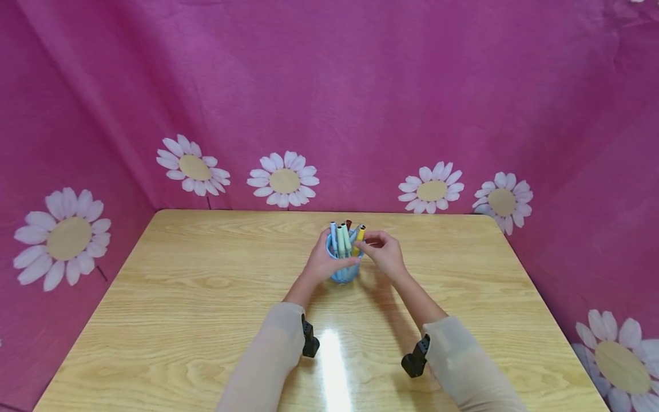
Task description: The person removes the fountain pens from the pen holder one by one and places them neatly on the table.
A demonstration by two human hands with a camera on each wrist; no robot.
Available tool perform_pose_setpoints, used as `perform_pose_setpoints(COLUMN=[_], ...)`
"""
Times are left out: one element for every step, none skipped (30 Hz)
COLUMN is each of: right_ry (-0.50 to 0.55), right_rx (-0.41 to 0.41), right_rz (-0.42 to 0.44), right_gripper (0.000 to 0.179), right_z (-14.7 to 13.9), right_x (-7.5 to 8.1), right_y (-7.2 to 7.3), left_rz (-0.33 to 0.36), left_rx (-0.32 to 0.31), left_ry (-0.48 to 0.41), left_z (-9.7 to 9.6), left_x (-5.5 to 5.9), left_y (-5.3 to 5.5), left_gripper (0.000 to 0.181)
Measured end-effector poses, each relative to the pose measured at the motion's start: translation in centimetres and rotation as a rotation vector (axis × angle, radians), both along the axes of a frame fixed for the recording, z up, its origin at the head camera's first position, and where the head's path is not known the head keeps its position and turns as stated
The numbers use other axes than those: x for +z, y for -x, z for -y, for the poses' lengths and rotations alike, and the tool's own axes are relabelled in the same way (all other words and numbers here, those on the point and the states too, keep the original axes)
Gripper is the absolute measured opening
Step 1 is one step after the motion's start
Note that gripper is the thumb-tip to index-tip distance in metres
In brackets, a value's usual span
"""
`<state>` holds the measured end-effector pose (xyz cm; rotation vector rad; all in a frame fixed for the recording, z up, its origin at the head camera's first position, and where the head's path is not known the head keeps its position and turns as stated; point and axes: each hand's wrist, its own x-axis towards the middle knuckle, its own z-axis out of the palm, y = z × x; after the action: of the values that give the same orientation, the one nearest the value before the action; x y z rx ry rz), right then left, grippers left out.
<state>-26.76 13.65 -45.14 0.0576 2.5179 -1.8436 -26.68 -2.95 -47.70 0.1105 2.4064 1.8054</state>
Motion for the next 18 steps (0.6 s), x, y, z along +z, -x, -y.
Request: perform_pose_setpoints(right_ry=[0.005,0.007,0.006,0.007,0.014,0.018,0.02,0.016,0.016,0.015,0.014,0.01,0.006,0.002,0.003,0.003,0.008,0.013], right_rx=[-0.002,-0.005,-0.006,-0.008,-0.012,-0.016,-0.02,-0.023,-0.028,-0.035,-0.042,-0.049,-0.056,-0.063,-0.07,-0.078,-0.088,-0.097], right_rz=[0.004,0.008,0.005,0.002,0.001,-0.006,-0.011,-0.016,-0.02,-0.021,-0.022,-0.024,-0.026,-0.031,-0.04,-0.047,-0.057,-0.068], right_gripper=[0.039,0.038,0.038,0.038,0.037,0.037,0.037,0.037,0.037,0.036,0.036,0.036,0.035,0.033,0.032,0.031,0.031,0.03], right_z=[0.09,0.21,0.3,0.34,0.41,0.45,0.51,0.55,0.58,0.61,0.65,0.68,0.7,0.72,0.73,0.73,0.74,0.75], right_x=[-0.03,-0.02,-0.08,-0.15,-0.2,-0.3,-0.38,-0.46,-0.55,-0.6,-0.65,-0.68,-0.7,-0.69,-0.71,-0.69,-0.61,-0.5], right_y=[0.04,0.05,0.1,0.13,0.18,0.22,0.25,0.27,0.3,0.32,0.34,0.34,0.36,0.37,0.41,0.45,0.46,0.49], left_rz=[-0.004,-0.007,-0.015,-0.018,-0.02,-0.02,-0.019,-0.016,-0.014,-0.007,-0.005,-0.004,-0.001,0.001,0.0,-0.001,-0.002,-0.005], left_rx=[0.001,0.003,0.004,0.004,0.006,0.007,0.008,0.007,0.008,0.007,0.008,0.007,0.007,0.007,0.007,0.008,0.009,0.01], left_ry=[-0.002,-0.002,0.002,0.002,0.004,0.008,0.004,0.002,0.001,-0.007,-0.009,-0.012,-0.016,-0.014,-0.018,-0.019,-0.02,-0.024], left_z=[0.0,0.01,0.02,-0.01,-0.04,-0.07,-0.09,-0.11,-0.13,-0.14,-0.16,-0.16,-0.15,-0.13,-0.1,-0.07,-0.03,0.01], left_x=[-0.04,-0.07,-0.11,-0.12,-0.13,-0.14,-0.14,-0.15,-0.16,-0.18,-0.19,-0.24,-0.29,-0.31,-0.34,-0.38,-0.42,-0.45], left_y=[0.01,0.02,0.02,0.02,0.0,-0.03,-0.06,-0.08,-0.1,-0.1,-0.11,-0.08,-0.06,-0.05,-0.03,0.0,0.04,0.07], left_gripper=[0.098,0.099,0.099,0.1,0.101,0.102,0.103,0.104,0.104,0.105,0.104,0.104,0.104,0.104,0.104,0.104,0.104,0.105])
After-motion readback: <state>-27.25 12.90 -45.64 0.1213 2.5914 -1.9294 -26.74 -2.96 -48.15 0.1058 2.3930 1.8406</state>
